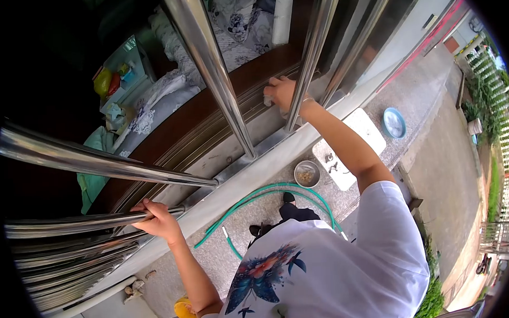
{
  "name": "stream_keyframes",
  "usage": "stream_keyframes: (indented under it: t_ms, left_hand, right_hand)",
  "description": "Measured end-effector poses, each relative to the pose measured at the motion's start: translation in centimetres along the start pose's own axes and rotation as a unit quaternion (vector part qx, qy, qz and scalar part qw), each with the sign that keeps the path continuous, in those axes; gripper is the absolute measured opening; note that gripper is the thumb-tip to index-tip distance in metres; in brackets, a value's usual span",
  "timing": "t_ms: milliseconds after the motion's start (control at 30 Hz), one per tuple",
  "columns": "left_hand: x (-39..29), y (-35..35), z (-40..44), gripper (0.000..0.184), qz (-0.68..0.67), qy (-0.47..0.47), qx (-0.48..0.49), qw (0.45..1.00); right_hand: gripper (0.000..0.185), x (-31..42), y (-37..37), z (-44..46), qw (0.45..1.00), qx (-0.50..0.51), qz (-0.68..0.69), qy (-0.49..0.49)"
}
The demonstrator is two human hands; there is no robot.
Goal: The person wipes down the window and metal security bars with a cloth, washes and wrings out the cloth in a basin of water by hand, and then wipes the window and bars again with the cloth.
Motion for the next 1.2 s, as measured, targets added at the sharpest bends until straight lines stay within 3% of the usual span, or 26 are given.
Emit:
stream_keyframes:
  t_ms: [67, 167, 200, 233, 267, 300, 333, 367, 433, 467, 533, 567, 600, 667, 700, 767, 900, 1000, 1067, 1133, 1200]
  left_hand:
    - [-0.1, 0.0, -0.1, 0.022, 0.010, 0.019, -0.011, 1.000]
    - [0.2, 0.1, -0.3, 0.024, -0.008, 0.034, -0.015, 0.999]
    - [0.3, 0.4, -0.4, 0.024, -0.004, 0.027, -0.026, 0.999]
    - [1.1, 0.5, -0.6, 0.025, -0.012, 0.054, -0.018, 0.998]
    - [1.6, 0.5, -0.6, 0.026, -0.022, 0.077, -0.013, 0.997]
    - [1.2, 0.3, -0.5, 0.029, -0.048, 0.058, -0.007, 0.997]
    - [1.0, 0.2, -0.6, 0.025, -0.049, 0.057, -0.026, 0.997]
    - [1.3, 0.3, -0.4, 0.023, -0.037, 0.050, -0.023, 0.998]
    - [1.3, 0.7, -0.6, 0.020, -0.021, 0.042, -0.027, 0.999]
    - [1.3, 0.5, -0.6, 0.019, -0.026, 0.048, -0.033, 0.998]
    - [1.4, 0.8, -0.5, 0.019, -0.026, 0.053, -0.047, 0.997]
    - [1.6, 0.7, -0.6, 0.019, -0.014, 0.048, -0.039, 0.998]
    - [1.3, 0.7, -0.5, 0.019, -0.001, 0.044, -0.028, 0.999]
    - [1.3, 0.6, -0.2, 0.018, -0.005, 0.053, -0.042, 0.998]
    - [1.3, 0.6, -0.1, 0.017, -0.011, 0.043, -0.040, 0.998]
    - [0.9, 0.6, -0.2, 0.018, 0.002, 0.026, -0.029, 0.999]
    - [1.0, 0.8, 0.1, 0.024, 0.020, 0.023, -0.048, 0.998]
    - [0.5, 0.6, 0.1, 0.025, 0.038, -0.004, -0.023, 0.999]
    - [0.3, 0.3, 0.2, 0.024, 0.015, 0.039, -0.022, 0.999]
    - [1.2, 0.4, 0.1, 0.023, 0.031, 0.009, -0.025, 0.999]
    - [1.5, 0.8, -0.2, 0.022, 0.035, 0.001, -0.060, 0.998]
  right_hand:
    - [0.021, 0.1, 0.3, 0.0, 0.999, -0.001, -0.040, 0.000]
    - [0.027, -0.5, 1.2, 0.6, 0.985, 0.079, -0.145, -0.057]
    - [0.027, -1.0, 1.0, 0.8, 0.988, 0.047, -0.133, -0.058]
    - [0.026, -1.8, 0.3, 1.2, 0.980, 0.071, -0.155, -0.099]
    - [0.025, -7.4, -5.6, 3.3, 0.970, 0.069, -0.082, -0.219]
    - [0.025, -6.3, -3.4, 2.8, 0.958, 0.123, -0.197, -0.167]
    - [0.026, -9.3, -3.9, 3.3, 0.958, 0.099, -0.118, -0.242]
    - [0.028, -8.9, -2.6, 3.1, 0.933, 0.189, -0.191, -0.238]
    - [0.030, -11.9, -3.7, 3.5, 0.914, 0.157, -0.259, -0.269]
    - [0.031, -16.6, -7.9, 4.7, 0.874, 0.190, -0.327, -0.306]
    - [0.030, -19.4, -8.4, 5.0, 0.879, 0.158, -0.276, -0.355]
    - [0.030, -21.1, -10.1, 5.7, 0.851, 0.157, -0.340, -0.369]
    - [0.029, -20.6, -9.9, 6.0, 0.817, 0.159, -0.401, -0.382]
    - [0.029, -19.6, -11.1, 6.6, 0.805, 0.195, -0.453, -0.329]
    - [0.029, -19.3, -10.6, 6.8, 0.778, 0.141, -0.486, -0.373]
    - [0.029, -18.6, -10.6, 5.8, 0.773, 0.084, -0.508, -0.371]
    - [0.029, -18.6, -10.3, 5.8, 0.767, 0.089, -0.527, -0.354]
    - [0.030, -19.2, -10.3, 5.0, 0.779, 0.178, -0.496, -0.341]
    - [0.029, -18.1, -10.4, 3.5, 0.822, 0.267, -0.428, -0.263]
    - [0.029, -15.0, -7.0, 1.9, 0.835, 0.314, -0.392, -0.226]
    - [0.027, -8.6, 1.0, 1.5, 0.926, 0.115, -0.276, -0.229]
Point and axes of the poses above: each hand's wrist, its own z-axis towards the middle knuckle, its own y-axis out of the back of the hand, x = y × z, the point moved 8 cm from there along z, towards the middle knuckle, and after that the axes turned 7 degrees about x, right-handed, at the moved point
